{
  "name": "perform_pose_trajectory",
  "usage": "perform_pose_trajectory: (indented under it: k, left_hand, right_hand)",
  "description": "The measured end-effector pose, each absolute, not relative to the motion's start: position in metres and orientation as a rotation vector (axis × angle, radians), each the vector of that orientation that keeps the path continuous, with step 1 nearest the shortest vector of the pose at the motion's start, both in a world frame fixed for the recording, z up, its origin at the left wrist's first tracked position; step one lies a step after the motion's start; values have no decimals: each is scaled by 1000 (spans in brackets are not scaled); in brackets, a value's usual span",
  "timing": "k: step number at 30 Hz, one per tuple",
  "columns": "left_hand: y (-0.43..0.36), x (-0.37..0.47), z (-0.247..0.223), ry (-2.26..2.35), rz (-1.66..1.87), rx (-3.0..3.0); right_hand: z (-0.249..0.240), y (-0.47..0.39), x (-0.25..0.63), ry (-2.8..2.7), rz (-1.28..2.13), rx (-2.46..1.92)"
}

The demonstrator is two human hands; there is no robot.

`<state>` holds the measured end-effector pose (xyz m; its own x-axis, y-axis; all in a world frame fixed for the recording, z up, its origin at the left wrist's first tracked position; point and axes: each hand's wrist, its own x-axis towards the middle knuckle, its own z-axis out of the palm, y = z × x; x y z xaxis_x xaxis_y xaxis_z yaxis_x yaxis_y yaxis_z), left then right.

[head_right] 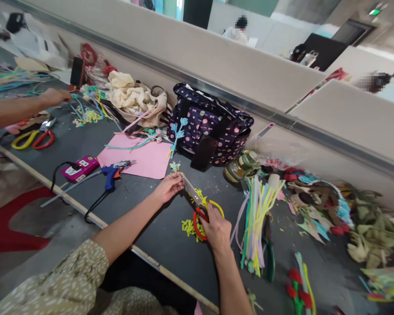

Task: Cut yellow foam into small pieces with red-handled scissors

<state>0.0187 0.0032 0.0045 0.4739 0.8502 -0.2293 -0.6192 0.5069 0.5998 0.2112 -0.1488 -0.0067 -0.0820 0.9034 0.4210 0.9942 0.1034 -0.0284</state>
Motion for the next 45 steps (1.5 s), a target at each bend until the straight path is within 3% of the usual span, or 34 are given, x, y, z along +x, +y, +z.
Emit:
perform_pose_trajectory:
  k: [45]
  left_hand:
    - [3,21,-1,554,948,451]
  right_hand:
    - [-9,-147,204,-2028,-315,-1873]
